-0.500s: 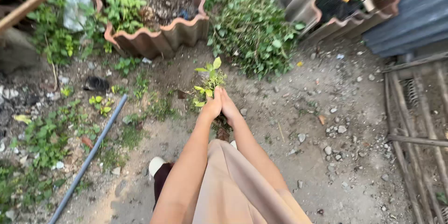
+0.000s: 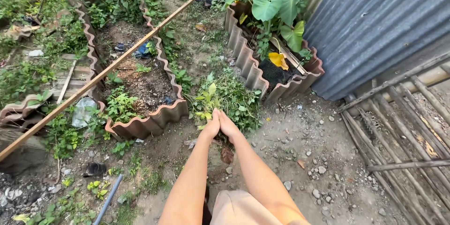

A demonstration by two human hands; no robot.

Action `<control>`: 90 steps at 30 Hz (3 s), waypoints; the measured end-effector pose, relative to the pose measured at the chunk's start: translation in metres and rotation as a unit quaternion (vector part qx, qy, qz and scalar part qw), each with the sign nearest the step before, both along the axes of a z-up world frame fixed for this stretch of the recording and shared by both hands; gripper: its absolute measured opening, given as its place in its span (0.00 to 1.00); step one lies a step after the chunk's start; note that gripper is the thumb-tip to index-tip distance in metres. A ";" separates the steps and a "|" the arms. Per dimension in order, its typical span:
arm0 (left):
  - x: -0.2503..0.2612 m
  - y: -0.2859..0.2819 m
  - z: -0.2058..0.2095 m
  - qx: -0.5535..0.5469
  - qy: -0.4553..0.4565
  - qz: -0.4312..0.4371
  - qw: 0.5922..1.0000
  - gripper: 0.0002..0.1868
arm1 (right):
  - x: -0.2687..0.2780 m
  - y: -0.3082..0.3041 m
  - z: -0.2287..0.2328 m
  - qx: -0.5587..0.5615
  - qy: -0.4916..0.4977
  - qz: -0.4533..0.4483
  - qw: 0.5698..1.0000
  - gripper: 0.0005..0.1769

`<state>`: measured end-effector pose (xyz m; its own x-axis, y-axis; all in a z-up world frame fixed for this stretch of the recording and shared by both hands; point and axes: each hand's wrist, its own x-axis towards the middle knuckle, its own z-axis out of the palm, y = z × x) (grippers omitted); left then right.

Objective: Pulling weeds and clearing debris from a garden patch by hand.

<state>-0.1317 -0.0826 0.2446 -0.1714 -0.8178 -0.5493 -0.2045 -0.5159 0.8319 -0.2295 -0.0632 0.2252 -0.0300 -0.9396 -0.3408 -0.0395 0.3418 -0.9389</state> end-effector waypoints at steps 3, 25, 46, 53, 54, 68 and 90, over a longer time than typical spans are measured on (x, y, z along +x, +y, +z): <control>-0.020 -0.039 -0.030 -0.013 0.008 -0.023 1.000 0.53 | -0.012 -0.013 0.033 0.035 0.034 -0.035 0.998 0.38; -0.059 -0.283 0.141 0.081 -0.013 -0.213 0.974 0.51 | -0.144 -0.289 0.092 -0.048 0.118 -0.159 0.979 0.40; -0.046 -0.298 0.074 -0.141 -0.147 -0.120 0.972 0.57 | -0.158 -0.217 0.075 0.012 0.117 -0.205 0.972 0.39; -0.029 -0.232 0.060 -0.170 -0.133 -0.065 0.974 0.59 | -0.148 -0.166 0.079 0.002 0.098 -0.178 0.979 0.38; -0.027 -0.223 0.059 -0.173 -0.136 -0.060 0.974 0.59 | -0.147 -0.161 0.077 0.000 0.096 -0.174 0.980 0.38; 0.149 -0.087 0.043 -0.176 -0.151 0.115 0.966 0.61 | -0.025 -0.094 0.074 0.040 0.059 -0.046 0.996 0.39; 0.511 0.115 0.018 -0.113 -0.169 0.297 0.933 0.59 | 0.315 -0.021 0.062 0.016 0.134 0.139 0.981 0.38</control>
